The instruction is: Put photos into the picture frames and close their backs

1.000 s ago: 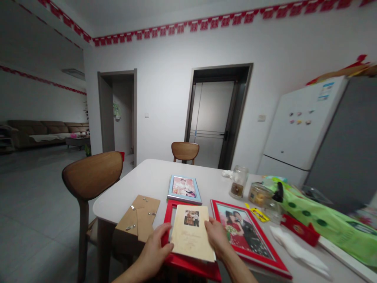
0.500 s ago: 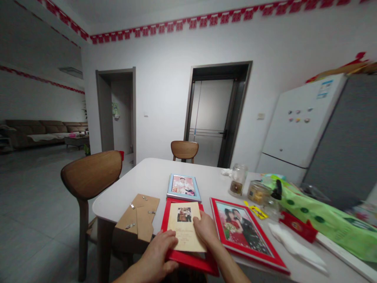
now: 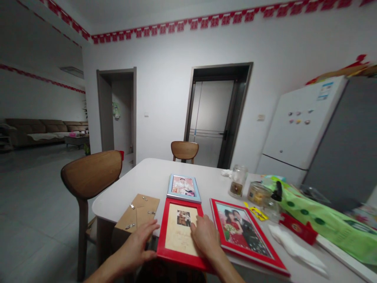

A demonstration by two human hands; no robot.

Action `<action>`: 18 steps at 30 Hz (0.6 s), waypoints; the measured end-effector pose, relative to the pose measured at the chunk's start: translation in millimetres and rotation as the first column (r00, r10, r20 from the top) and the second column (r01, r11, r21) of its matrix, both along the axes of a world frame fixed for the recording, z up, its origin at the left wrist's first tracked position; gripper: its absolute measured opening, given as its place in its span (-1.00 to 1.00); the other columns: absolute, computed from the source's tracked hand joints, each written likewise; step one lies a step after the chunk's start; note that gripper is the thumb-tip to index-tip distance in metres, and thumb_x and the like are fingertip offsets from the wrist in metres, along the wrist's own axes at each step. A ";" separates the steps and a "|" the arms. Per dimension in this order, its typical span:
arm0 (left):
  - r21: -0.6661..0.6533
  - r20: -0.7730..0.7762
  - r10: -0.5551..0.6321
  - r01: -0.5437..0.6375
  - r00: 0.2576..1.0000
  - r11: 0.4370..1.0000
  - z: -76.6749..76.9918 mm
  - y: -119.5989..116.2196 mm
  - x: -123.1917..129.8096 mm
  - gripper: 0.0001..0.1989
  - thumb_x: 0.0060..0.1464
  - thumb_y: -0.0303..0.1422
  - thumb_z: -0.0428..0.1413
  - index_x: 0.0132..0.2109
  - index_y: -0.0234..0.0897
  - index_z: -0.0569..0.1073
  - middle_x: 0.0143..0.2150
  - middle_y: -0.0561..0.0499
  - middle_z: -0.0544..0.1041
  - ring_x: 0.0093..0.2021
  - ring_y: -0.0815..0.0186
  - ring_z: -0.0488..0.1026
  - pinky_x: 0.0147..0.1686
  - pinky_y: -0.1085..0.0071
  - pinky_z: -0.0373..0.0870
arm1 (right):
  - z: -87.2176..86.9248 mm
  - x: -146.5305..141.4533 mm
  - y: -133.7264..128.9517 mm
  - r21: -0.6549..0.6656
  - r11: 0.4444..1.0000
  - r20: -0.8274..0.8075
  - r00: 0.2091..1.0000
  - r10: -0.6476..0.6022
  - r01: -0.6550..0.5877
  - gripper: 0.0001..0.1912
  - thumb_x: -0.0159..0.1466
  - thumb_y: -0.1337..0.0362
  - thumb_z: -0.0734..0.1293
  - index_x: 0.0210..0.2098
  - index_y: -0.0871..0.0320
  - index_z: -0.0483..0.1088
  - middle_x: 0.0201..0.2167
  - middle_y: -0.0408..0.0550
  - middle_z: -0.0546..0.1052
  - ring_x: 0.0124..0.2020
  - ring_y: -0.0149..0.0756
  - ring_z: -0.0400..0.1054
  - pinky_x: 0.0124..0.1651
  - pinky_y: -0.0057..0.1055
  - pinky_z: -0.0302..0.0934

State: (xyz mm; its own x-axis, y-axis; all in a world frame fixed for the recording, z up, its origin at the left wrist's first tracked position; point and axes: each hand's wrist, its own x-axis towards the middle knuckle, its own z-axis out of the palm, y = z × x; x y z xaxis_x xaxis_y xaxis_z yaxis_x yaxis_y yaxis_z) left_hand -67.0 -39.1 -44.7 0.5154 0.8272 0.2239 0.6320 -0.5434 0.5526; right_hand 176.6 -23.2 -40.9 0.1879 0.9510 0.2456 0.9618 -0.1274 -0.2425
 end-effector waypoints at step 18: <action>0.252 -0.058 0.362 -0.337 0.930 0.907 3.9 32.4 -34.1 -0.53 -0.13 -0.58 -0.04 0.02 -0.38 0.26 0.12 -0.16 0.20 0.13 0.20 0.10 0.10 0.27 0.06 | 17.5 -113.5 -1.1 0.199 0.892 -0.233 0.865 0.445 -0.406 -0.59 0.02 0.23 0.27 -0.11 0.15 0.32 -0.18 0.04 0.39 -0.12 -0.21 0.22 -0.06 -0.37 0.07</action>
State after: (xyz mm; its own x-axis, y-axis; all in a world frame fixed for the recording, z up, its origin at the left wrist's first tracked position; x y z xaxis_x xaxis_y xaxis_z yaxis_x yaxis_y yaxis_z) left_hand -101.1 -6.7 -40.8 0.2330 0.8888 0.3946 0.8506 -0.3830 0.3603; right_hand 63.1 -24.3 -23.4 -0.1505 0.9130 0.3793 0.8117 0.3331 -0.4798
